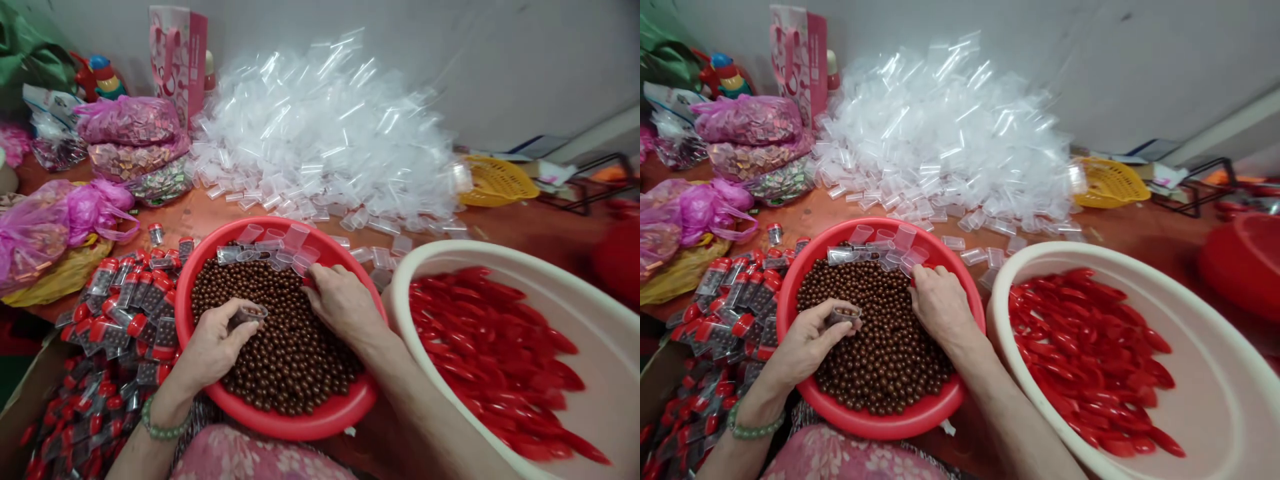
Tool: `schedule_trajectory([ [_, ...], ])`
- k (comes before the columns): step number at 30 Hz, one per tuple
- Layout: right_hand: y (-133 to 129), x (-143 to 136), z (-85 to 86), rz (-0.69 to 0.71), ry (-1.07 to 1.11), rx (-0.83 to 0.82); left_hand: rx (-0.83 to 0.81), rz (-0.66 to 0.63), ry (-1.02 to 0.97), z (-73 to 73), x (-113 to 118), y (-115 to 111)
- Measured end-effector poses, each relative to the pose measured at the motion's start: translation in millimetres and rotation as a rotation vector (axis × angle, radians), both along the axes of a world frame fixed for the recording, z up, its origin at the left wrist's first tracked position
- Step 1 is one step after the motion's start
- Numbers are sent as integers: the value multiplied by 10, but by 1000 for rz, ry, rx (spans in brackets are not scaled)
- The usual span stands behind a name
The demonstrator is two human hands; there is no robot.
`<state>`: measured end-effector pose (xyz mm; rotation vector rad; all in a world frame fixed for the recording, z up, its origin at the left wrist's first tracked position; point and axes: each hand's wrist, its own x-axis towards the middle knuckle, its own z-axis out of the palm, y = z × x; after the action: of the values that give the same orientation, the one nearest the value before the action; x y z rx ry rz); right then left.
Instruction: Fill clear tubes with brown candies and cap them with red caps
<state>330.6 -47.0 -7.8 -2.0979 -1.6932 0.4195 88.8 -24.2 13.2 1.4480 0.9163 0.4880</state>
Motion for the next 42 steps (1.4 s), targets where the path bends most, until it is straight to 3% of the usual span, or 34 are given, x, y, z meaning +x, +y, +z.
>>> schedule_trajectory([
  [5,-130,-104,55,-37,162,19,37,22,-53,-40,27,5],
  [11,-355,-159,177,85,530,-18,44,66,-93,-95,50,5],
  [17,-462,-263,167,70,701,-51,-11,64,40,6,41,-31],
  [24,-435,-269,201,55,634,154,-32,-47,189,165,18,-33],
  [33,-465,-339,156,-111,591,292,-53,-20,90,86,-10,-17],
  [35,-497,-340,161,-191,701,282,-57,7,41,79,-10,-11],
  [37,-512,-361,174,-312,978,263,-64,32,-20,66,-5,-5],
  [42,-512,-525,219,-230,1133,180,-14,106,-115,50,20,-1],
])
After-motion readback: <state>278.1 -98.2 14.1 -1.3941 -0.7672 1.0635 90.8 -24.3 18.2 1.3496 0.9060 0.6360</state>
